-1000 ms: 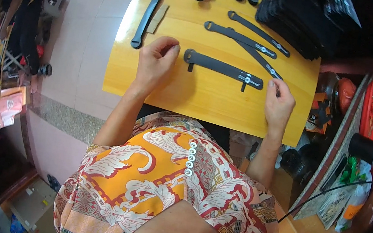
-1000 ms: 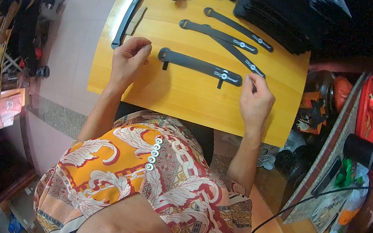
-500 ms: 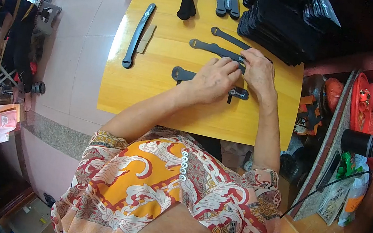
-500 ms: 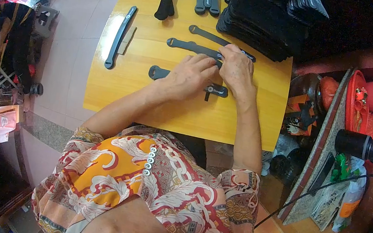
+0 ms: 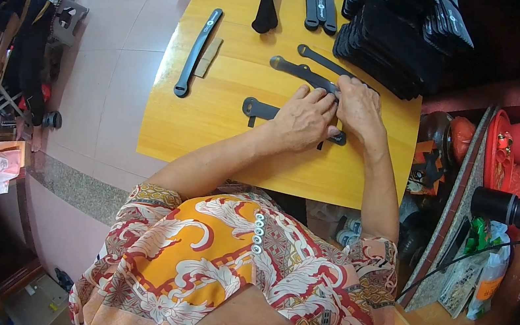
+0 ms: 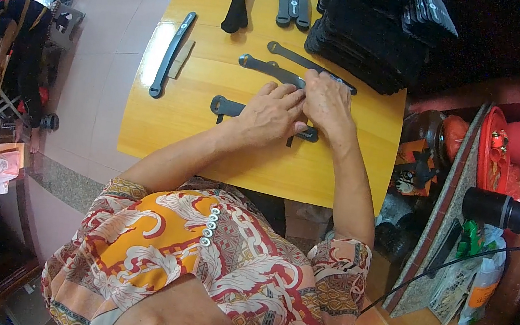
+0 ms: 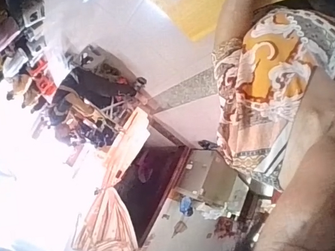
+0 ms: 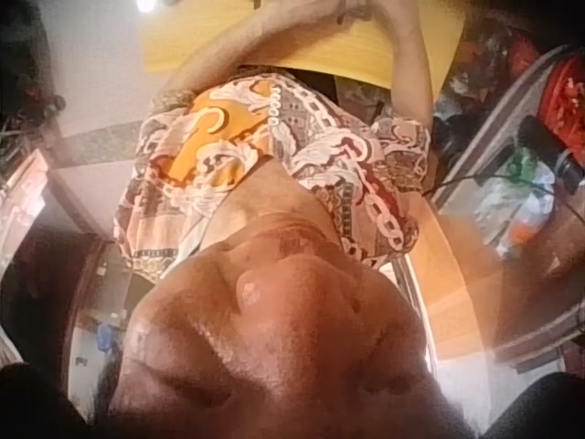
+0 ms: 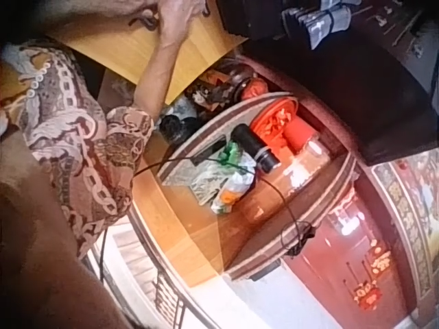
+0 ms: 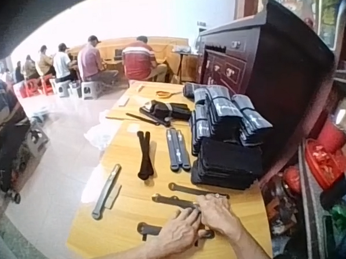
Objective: Assembling components for tourniquets at a workshop table.
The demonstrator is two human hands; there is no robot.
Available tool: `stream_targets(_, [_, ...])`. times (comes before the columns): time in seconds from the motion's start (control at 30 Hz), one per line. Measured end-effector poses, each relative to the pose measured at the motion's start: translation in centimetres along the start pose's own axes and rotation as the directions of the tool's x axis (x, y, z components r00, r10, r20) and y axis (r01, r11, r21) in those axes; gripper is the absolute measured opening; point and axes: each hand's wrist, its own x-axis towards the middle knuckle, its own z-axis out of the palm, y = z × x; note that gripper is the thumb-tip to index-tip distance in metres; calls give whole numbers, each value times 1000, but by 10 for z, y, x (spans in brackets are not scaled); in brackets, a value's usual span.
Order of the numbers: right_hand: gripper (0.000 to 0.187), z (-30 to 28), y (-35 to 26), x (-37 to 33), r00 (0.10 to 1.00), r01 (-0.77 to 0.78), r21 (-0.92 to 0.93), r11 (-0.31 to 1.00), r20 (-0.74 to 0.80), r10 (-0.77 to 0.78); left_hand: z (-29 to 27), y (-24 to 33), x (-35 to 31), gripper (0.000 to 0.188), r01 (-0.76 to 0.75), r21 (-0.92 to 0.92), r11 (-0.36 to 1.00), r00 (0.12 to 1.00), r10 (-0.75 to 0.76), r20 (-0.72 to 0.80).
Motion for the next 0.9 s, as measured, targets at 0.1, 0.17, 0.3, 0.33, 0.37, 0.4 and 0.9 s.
stream_targets(0.1, [11, -16, -20, 2, 989, -56, -57, 997, 137, 63, 4, -3, 0, 35, -19, -45, 999, 999, 17, -48])
stream_targets(0.17, [12, -17, -21, 6, 997, -30, 80, 996, 76, 24, 2, 0, 2, 34, -29, -69, 997, 997, 24, -70])
stream_targets(0.3, [13, -26, -21, 10, 999, -9, 261, 965, -44, 21, 11, 2, 6, 36, -50, -40, 998, 998, 49, -25])
stream_targets(0.33, [13, -37, -25, 8, 999, 5, 337, 942, -41, 9, 16, 1, 5, 41, -97, -41, 994, 988, 91, -123])
stream_targets(0.37, [13, -47, -30, 5, 999, 16, 411, 912, -38, -1, 13, 2, 5, 41, -94, -40, 995, 988, 89, -128])
stream_targets(0.4, [13, -56, -33, 3, 999, 21, 406, 914, -39, -5, 10, 4, 4, 41, -46, -58, 997, 995, 41, -90])
stream_targets(0.9, [6, -114, -38, -74, 975, 84, 754, 652, -196, 101, 9, -14, -8, 42, -13, -174, 985, 971, -28, -235])
